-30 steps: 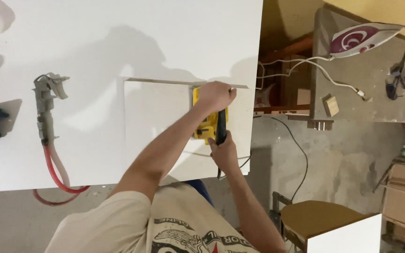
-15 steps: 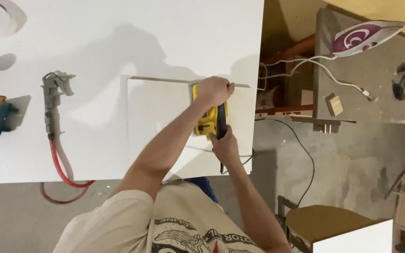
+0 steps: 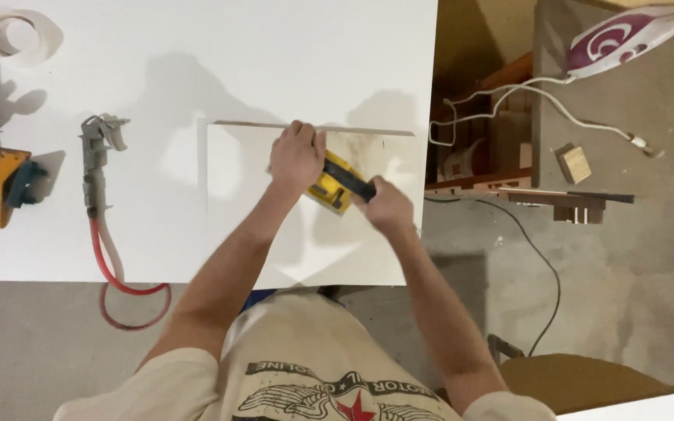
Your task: The person uses a yellow electric sander to smooth the surface of a white rectangular board on a workbench. They move the sander back and forth across the board's surface and along its edges, then lift the sander and set it down on the workbench.
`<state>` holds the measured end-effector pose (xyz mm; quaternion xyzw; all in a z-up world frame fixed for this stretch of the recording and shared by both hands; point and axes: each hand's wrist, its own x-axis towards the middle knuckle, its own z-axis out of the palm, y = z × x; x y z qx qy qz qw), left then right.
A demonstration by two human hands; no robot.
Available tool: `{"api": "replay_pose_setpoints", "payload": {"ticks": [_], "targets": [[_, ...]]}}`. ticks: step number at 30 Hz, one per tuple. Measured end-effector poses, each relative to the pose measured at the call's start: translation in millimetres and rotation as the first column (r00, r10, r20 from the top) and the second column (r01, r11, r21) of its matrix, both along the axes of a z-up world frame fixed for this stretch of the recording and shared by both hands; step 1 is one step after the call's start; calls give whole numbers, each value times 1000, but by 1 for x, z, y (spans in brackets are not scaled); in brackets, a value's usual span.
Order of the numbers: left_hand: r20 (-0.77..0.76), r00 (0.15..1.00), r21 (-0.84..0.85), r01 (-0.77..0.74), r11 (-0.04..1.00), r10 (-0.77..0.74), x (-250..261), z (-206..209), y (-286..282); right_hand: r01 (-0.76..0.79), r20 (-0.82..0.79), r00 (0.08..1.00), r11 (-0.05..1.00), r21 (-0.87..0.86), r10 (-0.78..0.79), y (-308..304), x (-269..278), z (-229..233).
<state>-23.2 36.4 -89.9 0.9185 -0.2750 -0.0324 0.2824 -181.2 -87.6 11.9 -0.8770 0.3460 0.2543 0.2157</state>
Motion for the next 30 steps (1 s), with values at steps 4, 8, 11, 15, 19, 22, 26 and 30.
{"api": "replay_pose_setpoints", "payload": {"ticks": [4, 8, 11, 15, 19, 22, 26, 30], "targets": [[368, 892, -49, 302, 952, -264, 2, 17, -16, -189, 120, 972, 976, -106, 202, -73, 22, 0], [1, 873, 337, 459, 822, -487, 5, 62, -32, -392, 91, 907, 902, -179, 412, -89, 34, 30], [-69, 850, 536, 473, 700, -522, 0, 60, -36, -410, 88, 906, 910, -56, 413, -71, 17, 39], [-165, 863, 578, 476, 662, -477, -27, 86, -15, -363, 141, 923, 932, 4, 359, -75, 4, 23], [-154, 899, 567, 419, 709, -409, -30, 90, -33, -292, 191, 933, 952, -92, 304, -114, 28, -10], [-104, 907, 550, 393, 736, -407, -45, 98, -41, -278, 154, 943, 952, -126, 296, -119, 19, -8], [-200, 900, 581, 427, 693, -387, -67, 111, -22, -270, 118, 954, 961, -53, 274, -89, -7, 9], [-153, 931, 615, 352, 705, -331, -60, 115, -9, -297, 172, 938, 953, -54, 301, -85, 5, 8]]}}
